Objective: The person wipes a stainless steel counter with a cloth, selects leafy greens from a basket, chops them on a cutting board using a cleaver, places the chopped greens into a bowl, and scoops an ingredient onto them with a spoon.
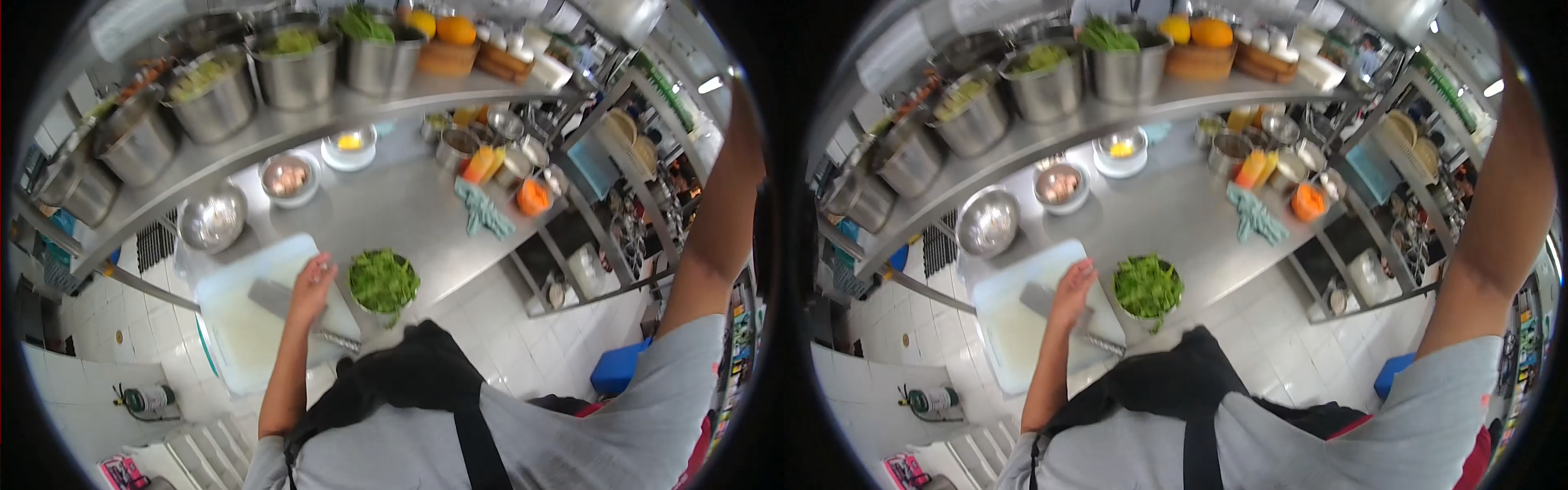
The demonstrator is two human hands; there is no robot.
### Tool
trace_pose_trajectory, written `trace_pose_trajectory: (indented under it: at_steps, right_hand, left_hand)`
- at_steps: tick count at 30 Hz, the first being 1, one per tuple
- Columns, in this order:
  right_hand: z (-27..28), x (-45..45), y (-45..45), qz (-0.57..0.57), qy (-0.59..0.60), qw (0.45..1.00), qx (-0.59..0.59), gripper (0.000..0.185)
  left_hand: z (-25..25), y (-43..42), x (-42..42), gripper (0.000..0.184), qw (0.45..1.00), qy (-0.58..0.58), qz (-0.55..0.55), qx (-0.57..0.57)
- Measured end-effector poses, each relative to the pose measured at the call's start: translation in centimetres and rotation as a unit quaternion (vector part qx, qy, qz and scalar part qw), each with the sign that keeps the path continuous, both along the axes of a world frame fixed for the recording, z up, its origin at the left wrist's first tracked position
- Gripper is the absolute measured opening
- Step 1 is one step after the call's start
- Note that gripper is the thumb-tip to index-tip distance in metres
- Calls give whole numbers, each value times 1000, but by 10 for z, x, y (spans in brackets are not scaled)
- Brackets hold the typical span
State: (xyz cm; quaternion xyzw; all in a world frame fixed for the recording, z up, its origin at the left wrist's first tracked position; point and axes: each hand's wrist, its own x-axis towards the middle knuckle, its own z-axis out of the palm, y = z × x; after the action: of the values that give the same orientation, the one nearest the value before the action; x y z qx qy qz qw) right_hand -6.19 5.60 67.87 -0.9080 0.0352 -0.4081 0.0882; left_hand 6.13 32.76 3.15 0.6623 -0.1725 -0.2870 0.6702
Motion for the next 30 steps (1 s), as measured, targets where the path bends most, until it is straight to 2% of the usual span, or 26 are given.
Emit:
trace_pose_trajectory:
  at_steps: [2, 4, 6, 7, 8, 10, 12, 15, 17, 18, 20, 22, 24, 26, 28, 30]
  right_hand:
    - [-73, -41, 13, 47, 17, 997, -51, 54]
    - [-148, -73, 1, 78, 85, 992, -53, 44]
    - [-233, -85, -48, 70, 214, 974, -7, 36]
    - [-281, -81, -85, 49, 320, 946, 18, 36]
    - [-339, -79, -132, 72, 322, 944, -22, 36]
    - [-424, -68, -213, -22, 423, 898, 123, 35]
    - [-532, -68, -310, -34, 357, 903, 239, 40]
    - [-650, -57, -370, -68, 222, 942, 241, 48]
    - [-723, -52, -365, -113, 227, 953, 167, 50]
    - [-744, -44, -355, -133, 225, 957, 127, 50]
    - [-761, 0, -290, 10, 173, 969, 175, 45]
    - [-745, 8, -226, 134, 204, 952, 183, 40]
    - [-740, -24, -190, 327, 300, 883, 153, 30]
    - [-713, -84, -199, 434, 442, 769, 158, 20]
    - [-699, -131, -250, 457, 467, 747, 123, 16]
    - [-675, -155, -308, 300, 531, 735, 296, 23]
  left_hand:
    - [26, 8, -13, 46, 999, 37, 0, 27]
    - [49, 9, -25, 45, 999, 47, 10, 18]
    - [69, 10, -39, 44, 998, 63, -30, 8]
    - [75, 9, -48, 44, 996, 72, -50, 6]
    - [76, 8, -57, 44, 993, 89, -71, 7]
    - [77, 5, -81, 44, 985, 126, -117, 13]
    - [82, -11, -106, 42, 973, 169, -150, 56]
    - [83, -38, -142, 40, 949, 222, -170, 146]
    - [76, -50, -167, 38, 938, 262, -139, 179]
    - [73, -56, -180, 37, 933, 279, -123, 193]
    - [68, -70, -208, 40, 922, 349, -50, 159]
    - [61, -76, -220, 41, 915, 385, -13, 118]
    - [55, -83, -219, 42, 919, 377, -8, 116]
    - [48, -87, -217, 41, 923, 364, 8, 127]
    - [43, -87, -214, 43, 921, 357, 15, 157]
    - [31, -84, -214, 44, 913, 366, 32, 179]
